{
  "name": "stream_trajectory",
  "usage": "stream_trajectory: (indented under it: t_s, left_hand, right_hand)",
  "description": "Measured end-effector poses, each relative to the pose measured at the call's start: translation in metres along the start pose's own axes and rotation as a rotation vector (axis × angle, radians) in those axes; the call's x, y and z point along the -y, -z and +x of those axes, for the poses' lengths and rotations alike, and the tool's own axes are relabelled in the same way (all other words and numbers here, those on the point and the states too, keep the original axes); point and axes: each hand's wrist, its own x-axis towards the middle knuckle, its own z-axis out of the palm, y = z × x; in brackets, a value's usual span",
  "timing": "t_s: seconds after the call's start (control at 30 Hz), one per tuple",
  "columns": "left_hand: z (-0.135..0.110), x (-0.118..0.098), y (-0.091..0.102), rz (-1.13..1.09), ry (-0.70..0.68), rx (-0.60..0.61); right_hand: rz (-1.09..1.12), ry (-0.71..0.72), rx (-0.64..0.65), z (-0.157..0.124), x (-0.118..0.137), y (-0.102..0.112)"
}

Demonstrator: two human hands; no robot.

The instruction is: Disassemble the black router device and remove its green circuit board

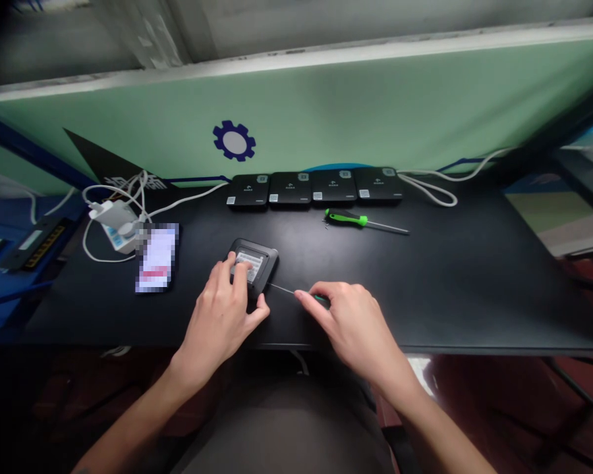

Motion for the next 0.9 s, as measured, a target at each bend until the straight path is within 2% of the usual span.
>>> stream_trajectory:
  t_s: [0.17,0.27,0.47,0.6,0.67,0.77,0.9]
  left_hand:
    - [-0.001,0.001,-0.002,0.01,-0.004,-0.002]
    - [-0.002,0.001,-0.004,0.009,-0.003,-0.006]
    - [-0.002,0.001,-0.004,-0.006,0.013,-0.015]
    - [-0.001,0.0,-0.001,-0.02,0.005,-0.004]
    - [-0.001,0.001,-0.001,-0.021,0.003,-0.005]
    - [-0.002,0.001,-0.002,-0.031,0.009,-0.009]
    - [-0.004,0.001,-0.005,-0.045,0.026,-0.016]
  right_hand:
    - [-0.13,0.009,-0.002,-0.002,0.009,0.001]
    - [-0.308,0.052,-0.02,-0.003,0.021,0.004]
    - [-0.689,0.14,-0.059,0.004,0.066,0.012]
    - [-0.756,0.174,-0.028,0.011,0.088,0.014]
    - [-0.761,0.198,-0.062,0.013,0.089,0.014]
    - [-0.731,0.185,-0.113,0.012,0.077,0.014]
    - [-0.518,0.108,-0.052,0.004,0.049,0.009]
